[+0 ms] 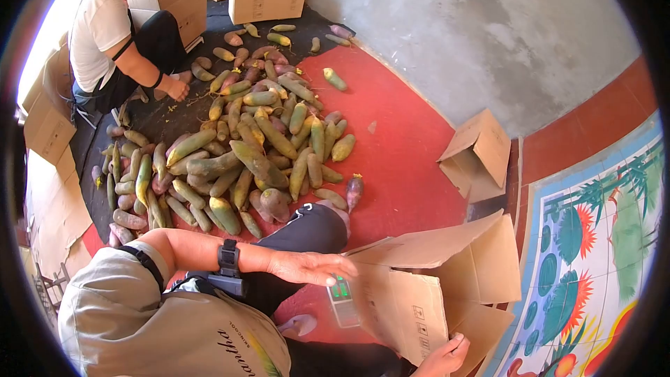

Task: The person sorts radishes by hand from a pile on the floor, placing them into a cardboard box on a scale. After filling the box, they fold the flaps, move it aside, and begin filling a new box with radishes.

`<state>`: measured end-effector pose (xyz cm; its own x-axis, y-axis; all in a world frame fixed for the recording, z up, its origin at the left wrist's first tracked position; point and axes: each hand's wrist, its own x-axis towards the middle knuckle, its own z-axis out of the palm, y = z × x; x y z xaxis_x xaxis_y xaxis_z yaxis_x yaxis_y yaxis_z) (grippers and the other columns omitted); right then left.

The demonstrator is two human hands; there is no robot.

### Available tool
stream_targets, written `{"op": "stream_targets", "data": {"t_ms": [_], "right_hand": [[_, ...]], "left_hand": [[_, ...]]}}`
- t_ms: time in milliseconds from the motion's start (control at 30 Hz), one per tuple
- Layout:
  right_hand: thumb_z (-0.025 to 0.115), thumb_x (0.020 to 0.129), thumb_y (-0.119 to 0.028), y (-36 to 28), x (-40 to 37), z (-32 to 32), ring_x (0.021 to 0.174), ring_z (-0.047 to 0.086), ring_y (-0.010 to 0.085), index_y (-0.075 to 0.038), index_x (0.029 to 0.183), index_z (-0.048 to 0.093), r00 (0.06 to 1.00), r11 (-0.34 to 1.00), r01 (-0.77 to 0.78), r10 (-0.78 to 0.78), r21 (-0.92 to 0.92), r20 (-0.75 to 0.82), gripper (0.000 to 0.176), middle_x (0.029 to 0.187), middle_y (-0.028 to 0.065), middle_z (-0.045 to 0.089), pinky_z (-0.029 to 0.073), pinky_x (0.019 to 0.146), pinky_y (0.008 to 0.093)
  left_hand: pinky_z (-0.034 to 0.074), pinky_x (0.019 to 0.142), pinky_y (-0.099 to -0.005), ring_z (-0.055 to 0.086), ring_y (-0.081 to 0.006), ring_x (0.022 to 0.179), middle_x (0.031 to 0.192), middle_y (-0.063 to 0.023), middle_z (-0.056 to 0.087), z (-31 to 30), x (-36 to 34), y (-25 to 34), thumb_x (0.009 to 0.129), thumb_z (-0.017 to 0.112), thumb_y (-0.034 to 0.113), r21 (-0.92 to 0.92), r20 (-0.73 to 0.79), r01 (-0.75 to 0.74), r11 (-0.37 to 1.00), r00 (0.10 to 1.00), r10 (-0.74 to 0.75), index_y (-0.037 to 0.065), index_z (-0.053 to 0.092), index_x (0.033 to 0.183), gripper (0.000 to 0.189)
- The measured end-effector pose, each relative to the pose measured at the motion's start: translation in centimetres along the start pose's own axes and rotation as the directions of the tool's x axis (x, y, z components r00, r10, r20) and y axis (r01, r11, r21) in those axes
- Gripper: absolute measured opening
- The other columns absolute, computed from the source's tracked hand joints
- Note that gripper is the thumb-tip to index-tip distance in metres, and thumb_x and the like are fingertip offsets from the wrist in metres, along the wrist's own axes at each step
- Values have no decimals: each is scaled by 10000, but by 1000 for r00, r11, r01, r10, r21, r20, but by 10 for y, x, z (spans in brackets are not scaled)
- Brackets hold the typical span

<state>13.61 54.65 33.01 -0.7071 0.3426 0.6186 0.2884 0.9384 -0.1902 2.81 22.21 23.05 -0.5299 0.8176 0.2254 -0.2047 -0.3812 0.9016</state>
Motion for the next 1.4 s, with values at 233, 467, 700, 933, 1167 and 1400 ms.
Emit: {"op": "stream_targets", "data": {"t_ms": [233, 467, 700, 933, 1167, 1400], "right_hand": [[386, 907, -205, -18, -3, -3, 650, 526, 338, 41, 811, 533, 1000, 1000, -5, 5, -27, -19, 302, 701, 194, 538, 409, 594, 395], [457, 876, -180, -27, -5, -12, 722, 538, 353, 18, 867, 562, 1000, 999, 26, -27, -45, -15, 224, 801, 183, 567, 432, 642, 405], [479, 889, -221, -38, -11, -21, 784, 553, 337, 10, 886, 586, 932, 934, 306, -333, -185, -141, 255, 833, 177, 580, 449, 680, 409], [492, 882, -196, -44, -37, -35, 819, 563, 312, 3, 907, 570, 868, 901, 355, -417, -248, -270, 216, 899, 156, 580, 456, 724, 415], [511, 860, -174, -23, -82, -22, 839, 550, 361, 1, 934, 556, 884, 903, 389, -422, -185, -203, 196, 914, 187, 578, 453, 732, 446], [520, 842, -168, -18, -113, 9, 745, 532, 379, 14, 907, 562, 965, 967, 246, -239, -62, 105, 198, 810, 209, 547, 459, 672, 424]], "left_hand": [[265, 1010, -346, 313, -186, 1228, 1293, -94, 350, -1, 1, -4, 910, 450, 274, 11, 35, -4, 1000, 999, 3, 37, 270, 1307, 496], [257, 1012, -347, 298, -189, 1241, 1295, -99, 352, -2, -1, -1, 910, 448, 278, 12, 48, 7, 1000, 999, -8, 35, 276, 1305, 495], [256, 1014, -334, 306, -183, 1240, 1291, -100, 361, -2, -2, -1, 912, 446, 268, 20, 29, 4, 1000, 1000, -4, 36, 292, 1299, 477], [270, 1007, -326, 329, -173, 1225, 1270, -97, 396, -2, -2, -3, 915, 440, 264, 89, 17, 14, 996, 1000, -15, 41, 323, 1284, 447], [274, 1007, -319, 337, -161, 1215, 1266, -93, 404, 0, -4, -2, 912, 445, 276, 57, 19, 33, 998, 999, -34, 55, 346, 1270, 432], [275, 1007, -319, 344, -157, 1206, 1261, -94, 409, 4, -6, 1, 910, 450, 278, 25, 6, 24, 999, 1000, -24, 53, 359, 1260, 426]]}}
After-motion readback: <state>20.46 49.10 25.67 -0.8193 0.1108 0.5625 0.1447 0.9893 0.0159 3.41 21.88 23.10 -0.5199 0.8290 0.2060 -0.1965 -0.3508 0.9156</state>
